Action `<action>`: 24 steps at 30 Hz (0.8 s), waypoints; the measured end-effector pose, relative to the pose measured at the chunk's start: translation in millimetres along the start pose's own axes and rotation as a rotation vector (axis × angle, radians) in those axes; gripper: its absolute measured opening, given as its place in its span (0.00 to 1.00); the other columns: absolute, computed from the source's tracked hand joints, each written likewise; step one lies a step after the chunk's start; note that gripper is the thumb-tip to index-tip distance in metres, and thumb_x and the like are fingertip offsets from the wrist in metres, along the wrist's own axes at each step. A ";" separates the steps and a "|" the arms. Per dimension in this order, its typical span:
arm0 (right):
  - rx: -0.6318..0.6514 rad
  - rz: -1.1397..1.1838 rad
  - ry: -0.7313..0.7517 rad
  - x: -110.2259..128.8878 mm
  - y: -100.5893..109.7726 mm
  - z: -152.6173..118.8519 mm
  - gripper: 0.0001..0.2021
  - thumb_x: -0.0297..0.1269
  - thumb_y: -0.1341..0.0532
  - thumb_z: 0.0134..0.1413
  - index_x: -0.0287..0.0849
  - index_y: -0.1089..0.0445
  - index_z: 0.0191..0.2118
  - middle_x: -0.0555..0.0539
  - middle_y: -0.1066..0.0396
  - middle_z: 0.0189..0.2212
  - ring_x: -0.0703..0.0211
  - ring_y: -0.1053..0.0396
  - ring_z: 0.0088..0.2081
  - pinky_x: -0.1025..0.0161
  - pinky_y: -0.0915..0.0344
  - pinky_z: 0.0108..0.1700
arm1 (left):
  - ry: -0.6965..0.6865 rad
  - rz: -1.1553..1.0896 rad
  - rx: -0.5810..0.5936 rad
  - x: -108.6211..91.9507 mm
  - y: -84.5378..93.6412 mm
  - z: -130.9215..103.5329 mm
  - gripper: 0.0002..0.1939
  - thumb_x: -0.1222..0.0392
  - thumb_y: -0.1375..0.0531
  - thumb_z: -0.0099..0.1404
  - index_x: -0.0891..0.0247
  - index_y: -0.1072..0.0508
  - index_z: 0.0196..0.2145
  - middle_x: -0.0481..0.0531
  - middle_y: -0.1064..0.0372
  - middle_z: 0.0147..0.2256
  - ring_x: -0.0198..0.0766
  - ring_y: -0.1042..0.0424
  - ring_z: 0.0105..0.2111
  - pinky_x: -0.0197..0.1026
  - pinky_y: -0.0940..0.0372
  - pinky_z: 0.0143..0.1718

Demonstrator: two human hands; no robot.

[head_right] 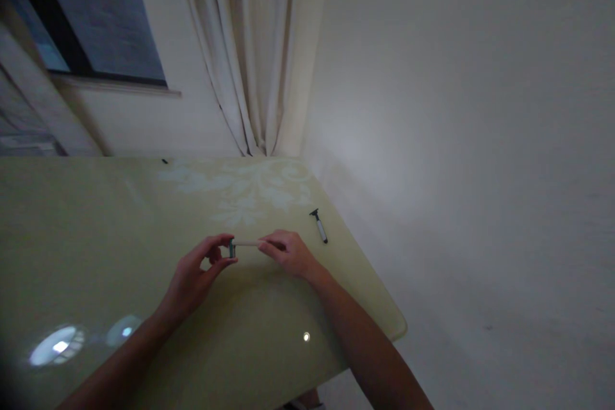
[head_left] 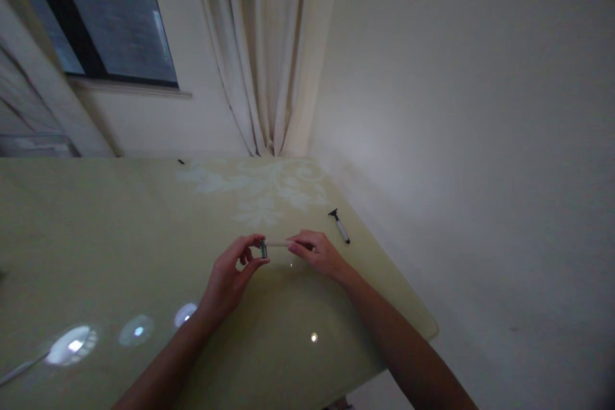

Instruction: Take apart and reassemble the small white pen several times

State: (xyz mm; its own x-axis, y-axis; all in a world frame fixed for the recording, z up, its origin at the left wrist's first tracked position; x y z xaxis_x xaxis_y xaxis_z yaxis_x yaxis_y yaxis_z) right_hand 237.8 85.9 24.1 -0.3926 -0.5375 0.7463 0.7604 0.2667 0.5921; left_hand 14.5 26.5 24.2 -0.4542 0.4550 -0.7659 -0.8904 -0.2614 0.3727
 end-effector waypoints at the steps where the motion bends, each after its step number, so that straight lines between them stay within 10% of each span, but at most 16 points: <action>1: 0.015 0.001 0.006 0.2 -0.6 0.0 0.26 0.58 0.42 0.68 0.40 0.18 0.46 0.46 0.26 0.31 0.60 0.32 0.32 0.64 0.40 0.36 | 0.004 -0.002 0.002 0.2 -0.1 0.0 0.16 0.53 0.34 0.64 0.58 0.23 0.48 0.47 0.26 0.32 0.35 0.31 0.27 0.37 0.33 0.30; 24: 0.029 -0.036 -0.009 2.0 0.3 0.5 0.25 0.57 0.42 0.69 0.40 0.18 0.47 0.45 0.25 0.32 0.59 0.31 0.33 0.63 0.38 0.37 | 0.052 -0.024 0.024 5.1 -0.1 0.1 0.17 0.53 0.34 0.63 0.58 0.23 0.48 0.46 0.27 0.30 0.35 0.31 0.27 0.37 0.33 0.32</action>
State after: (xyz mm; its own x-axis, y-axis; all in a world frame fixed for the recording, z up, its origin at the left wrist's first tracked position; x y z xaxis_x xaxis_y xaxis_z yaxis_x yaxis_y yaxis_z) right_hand 237.0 85.3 26.0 -0.4242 -0.5397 0.7272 0.7307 0.2703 0.6269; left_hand 12.3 28.9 20.2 -0.4309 0.4163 -0.8006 -0.9018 -0.2301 0.3657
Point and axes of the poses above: each hand's wrist, its own z-axis towards the middle knuckle, its own y-axis out of the back of the hand, x = y × z, the point moved 4 cm from there along z, towards the middle knuckle
